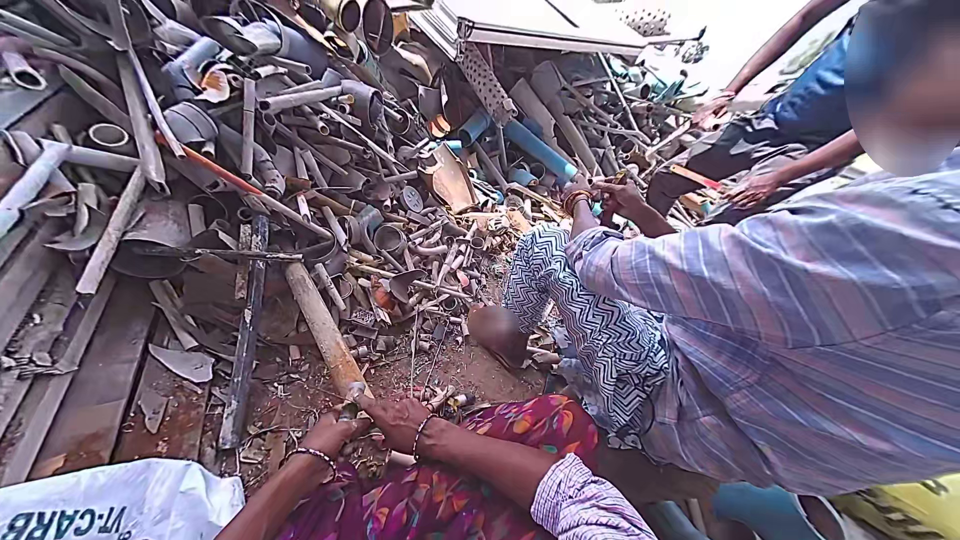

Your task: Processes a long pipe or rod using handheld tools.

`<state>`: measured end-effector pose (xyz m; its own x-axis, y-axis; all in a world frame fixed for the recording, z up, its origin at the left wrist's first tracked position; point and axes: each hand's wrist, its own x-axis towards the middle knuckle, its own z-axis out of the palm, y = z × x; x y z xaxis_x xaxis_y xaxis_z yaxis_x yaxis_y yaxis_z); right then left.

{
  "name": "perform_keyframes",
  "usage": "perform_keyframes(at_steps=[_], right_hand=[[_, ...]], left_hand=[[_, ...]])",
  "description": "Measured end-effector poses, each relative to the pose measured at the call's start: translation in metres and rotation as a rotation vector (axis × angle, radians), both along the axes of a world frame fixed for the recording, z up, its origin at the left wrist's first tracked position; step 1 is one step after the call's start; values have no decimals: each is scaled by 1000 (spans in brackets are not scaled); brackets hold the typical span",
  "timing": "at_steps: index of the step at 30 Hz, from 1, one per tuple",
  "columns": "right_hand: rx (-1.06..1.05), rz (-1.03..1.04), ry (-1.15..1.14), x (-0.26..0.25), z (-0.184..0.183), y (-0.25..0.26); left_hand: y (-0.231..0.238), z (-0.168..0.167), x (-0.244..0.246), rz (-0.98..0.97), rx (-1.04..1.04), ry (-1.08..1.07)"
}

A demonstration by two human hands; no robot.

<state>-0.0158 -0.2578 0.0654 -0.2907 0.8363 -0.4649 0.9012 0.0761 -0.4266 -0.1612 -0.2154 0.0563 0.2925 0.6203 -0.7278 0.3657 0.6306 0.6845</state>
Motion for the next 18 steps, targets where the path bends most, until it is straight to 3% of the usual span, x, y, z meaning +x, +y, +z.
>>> perform_keyframes(at_steps=[5,10,15,18], right_hand=[[-61,63,-26,0,-1,-1],[-106,-137,-68,21,-14,13],[-105,-265,-38,12,15,5],[-24,-170,1,6,11,1]], left_hand=[[2,-10,3,-68,-6,128],[-8,-2,12,-168,12,33],[5,-1,10,-8,19,65],[6,-2,8,-14,20,94]])
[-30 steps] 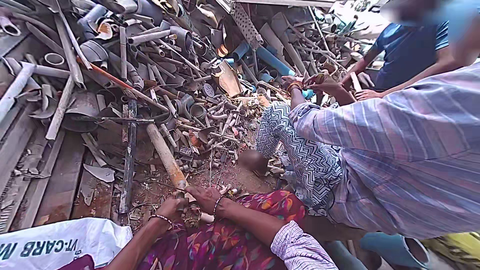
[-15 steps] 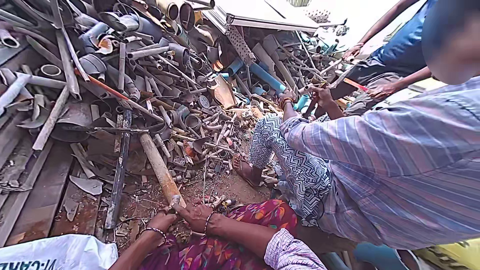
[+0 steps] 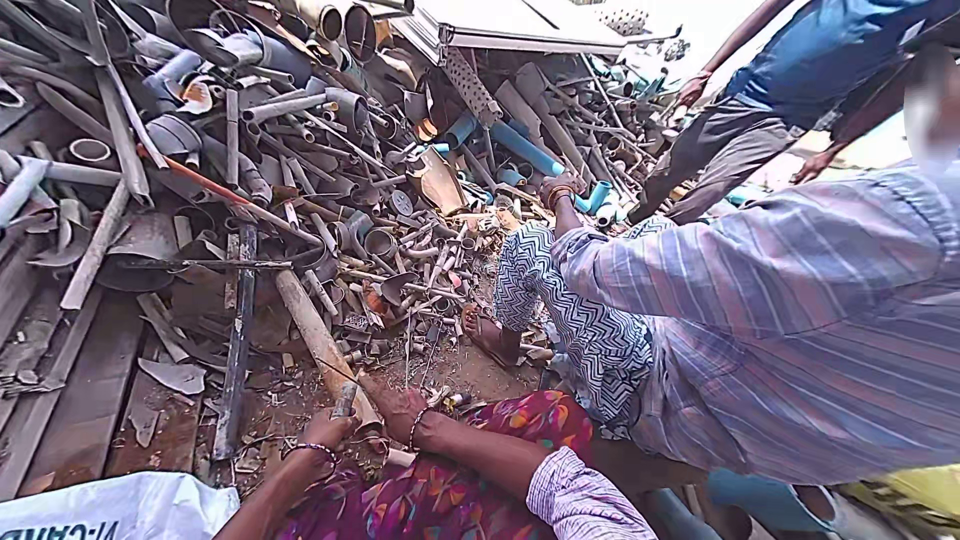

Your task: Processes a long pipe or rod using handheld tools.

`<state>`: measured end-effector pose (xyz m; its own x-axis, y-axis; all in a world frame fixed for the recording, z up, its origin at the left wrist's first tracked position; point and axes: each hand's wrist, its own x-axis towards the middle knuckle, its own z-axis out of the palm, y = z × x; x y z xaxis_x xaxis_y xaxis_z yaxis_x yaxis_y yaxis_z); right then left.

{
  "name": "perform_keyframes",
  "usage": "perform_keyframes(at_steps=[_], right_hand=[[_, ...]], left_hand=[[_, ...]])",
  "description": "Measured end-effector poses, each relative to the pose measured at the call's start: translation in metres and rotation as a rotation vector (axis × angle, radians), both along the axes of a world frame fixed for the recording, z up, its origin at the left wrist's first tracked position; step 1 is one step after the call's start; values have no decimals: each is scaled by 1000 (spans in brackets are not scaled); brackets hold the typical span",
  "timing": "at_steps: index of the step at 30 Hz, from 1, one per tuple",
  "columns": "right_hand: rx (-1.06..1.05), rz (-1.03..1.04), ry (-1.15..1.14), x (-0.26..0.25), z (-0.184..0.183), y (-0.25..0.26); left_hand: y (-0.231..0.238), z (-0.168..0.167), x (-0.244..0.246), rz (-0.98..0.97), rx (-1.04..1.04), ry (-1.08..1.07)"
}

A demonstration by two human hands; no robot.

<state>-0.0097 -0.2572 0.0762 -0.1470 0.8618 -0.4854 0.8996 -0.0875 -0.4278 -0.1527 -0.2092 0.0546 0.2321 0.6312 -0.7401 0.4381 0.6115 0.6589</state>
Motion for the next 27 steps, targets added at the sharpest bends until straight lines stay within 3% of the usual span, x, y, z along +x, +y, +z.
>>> perform_keyframes(at_steps=[6,12,15,18,22,25,27], right_hand=[[-66,169,-36,-10,-16,-1],[-65,58,-12,-2,-15,3],[-42,-78,-20,19,-14,7],[6,11,-4,1,-4,-1],[-56,141,-108,-19,-9,-7],[-226,15,-251,-3,-4,16],[-184,-34,-279,3,-6,18]], left_hand=[[-2,-9,-3,-127,40,182],[-4,-19,-1,-93,74,127],[-14,-4,5,-89,49,69],[-8,6,1,-77,73,91],[-3,17,-7,-217,85,242],[-8,14,-3,-292,109,198],[-10,16,-5,-292,113,171]])
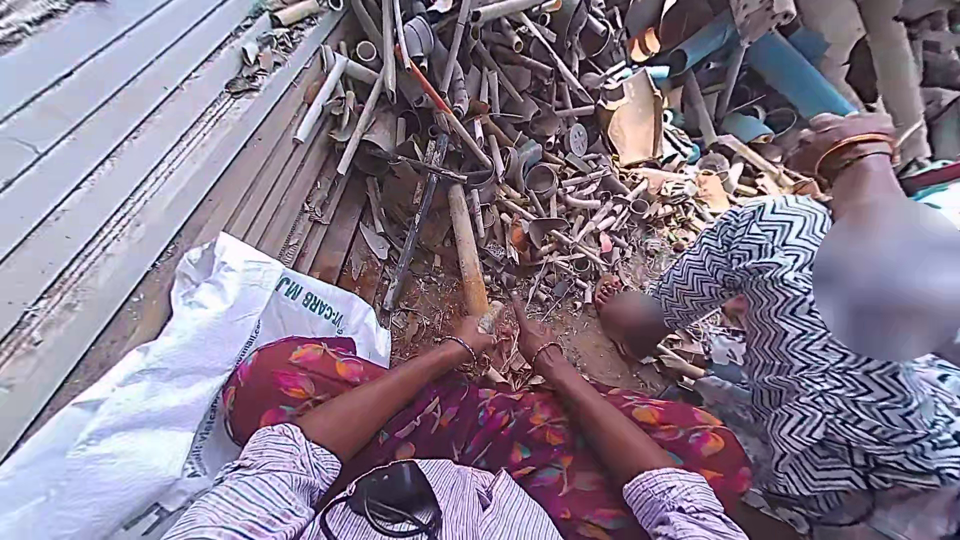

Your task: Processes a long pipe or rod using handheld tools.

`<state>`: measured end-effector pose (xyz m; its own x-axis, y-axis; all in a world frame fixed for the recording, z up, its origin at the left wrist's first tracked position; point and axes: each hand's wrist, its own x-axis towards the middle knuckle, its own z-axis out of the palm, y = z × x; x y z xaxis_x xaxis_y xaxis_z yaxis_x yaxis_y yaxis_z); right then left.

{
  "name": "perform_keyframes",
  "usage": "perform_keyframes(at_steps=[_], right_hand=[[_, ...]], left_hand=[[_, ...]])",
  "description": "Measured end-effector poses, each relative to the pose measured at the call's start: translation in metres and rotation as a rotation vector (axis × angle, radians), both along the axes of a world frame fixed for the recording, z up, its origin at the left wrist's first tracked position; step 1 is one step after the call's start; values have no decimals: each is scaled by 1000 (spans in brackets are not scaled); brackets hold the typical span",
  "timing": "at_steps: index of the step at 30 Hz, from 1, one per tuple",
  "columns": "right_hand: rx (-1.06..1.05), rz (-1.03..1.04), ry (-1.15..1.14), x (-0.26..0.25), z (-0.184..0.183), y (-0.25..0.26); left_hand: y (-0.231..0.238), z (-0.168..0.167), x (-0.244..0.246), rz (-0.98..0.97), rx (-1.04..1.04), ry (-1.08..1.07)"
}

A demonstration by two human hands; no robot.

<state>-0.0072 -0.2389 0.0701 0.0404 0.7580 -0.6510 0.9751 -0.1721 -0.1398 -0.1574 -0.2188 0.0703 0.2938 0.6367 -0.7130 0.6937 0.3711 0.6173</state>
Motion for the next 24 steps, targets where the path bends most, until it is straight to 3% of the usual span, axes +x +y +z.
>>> perform_keyframes(at_steps=[4,7,12,17,19,24], right_hand=[[264,110,116,-18,5,-26],[221,215,122,-24,-6,-27],[35,48,-4,-6,5,-1],[211,116,99,-15,10,-24],[152,172,88,-24,4,-25],[-24,-28,-51,15,-8,0]], left_hand=[[10,6,-2,16,-41,30],[9,13,-3,-27,-9,124],[2,7,-3,-51,41,35],[4,9,-3,-29,29,78],[6,7,-3,-46,40,127],[-7,10,5,-107,129,103]])
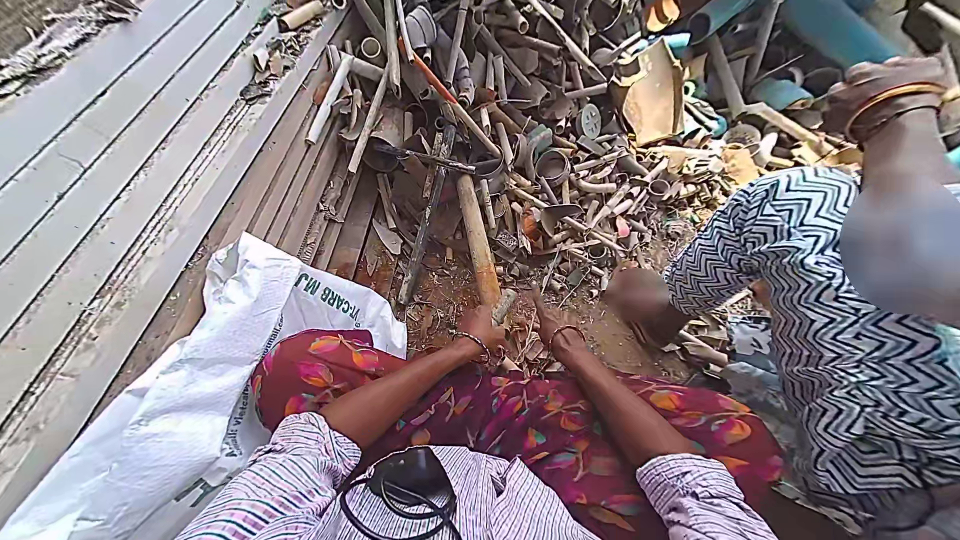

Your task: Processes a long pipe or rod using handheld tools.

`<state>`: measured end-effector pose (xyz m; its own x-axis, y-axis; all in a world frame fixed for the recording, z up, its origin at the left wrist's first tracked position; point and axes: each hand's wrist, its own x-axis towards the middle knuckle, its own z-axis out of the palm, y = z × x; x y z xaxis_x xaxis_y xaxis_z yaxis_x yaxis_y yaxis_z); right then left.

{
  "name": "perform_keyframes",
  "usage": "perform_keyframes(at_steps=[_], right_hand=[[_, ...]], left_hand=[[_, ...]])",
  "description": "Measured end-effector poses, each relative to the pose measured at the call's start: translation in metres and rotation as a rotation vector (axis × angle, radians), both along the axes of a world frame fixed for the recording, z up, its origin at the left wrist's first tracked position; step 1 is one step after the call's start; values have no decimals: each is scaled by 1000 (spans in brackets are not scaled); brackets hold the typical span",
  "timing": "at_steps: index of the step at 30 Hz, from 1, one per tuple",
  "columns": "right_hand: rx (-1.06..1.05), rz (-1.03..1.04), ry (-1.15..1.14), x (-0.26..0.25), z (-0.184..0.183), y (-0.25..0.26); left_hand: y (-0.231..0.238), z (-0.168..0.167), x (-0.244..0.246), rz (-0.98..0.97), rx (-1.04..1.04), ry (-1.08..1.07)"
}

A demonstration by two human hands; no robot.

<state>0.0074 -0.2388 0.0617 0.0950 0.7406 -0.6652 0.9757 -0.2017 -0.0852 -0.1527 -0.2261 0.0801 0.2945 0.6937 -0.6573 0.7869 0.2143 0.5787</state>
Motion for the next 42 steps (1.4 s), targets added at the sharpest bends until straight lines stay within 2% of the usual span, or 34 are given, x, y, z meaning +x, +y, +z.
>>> perform_keyframes(at_steps=[2,5,8,13,18,21,26,29,35,42], right_hand=[[90,-25,41,-2,6,-1],[126,122,148,-30,21,-19],[115,235,209,-42,8,-26],[59,36,121,-17,6,-6],[313,-1,238,-24,11,-24],[483,54,383,-19,-5,-31],[634,172,449,-16,-18,-35],[522,212,376,-21,-16,-33],[283,184,296,-23,-5,-26],[130,151,217,-24,0,-17]], left_hand=[[7,3,-5,2,-12,17],[10,-4,-4,20,-62,41],[9,-4,-6,2,-39,73],[6,0,-3,-10,3,63],[8,-2,-4,58,-61,0],[7,-4,-2,173,-149,-84],[11,-5,-3,331,-235,-232],[8,0,-4,352,-265,-235],[5,-3,-1,160,-134,-21],[4,2,0,25,-62,127]])
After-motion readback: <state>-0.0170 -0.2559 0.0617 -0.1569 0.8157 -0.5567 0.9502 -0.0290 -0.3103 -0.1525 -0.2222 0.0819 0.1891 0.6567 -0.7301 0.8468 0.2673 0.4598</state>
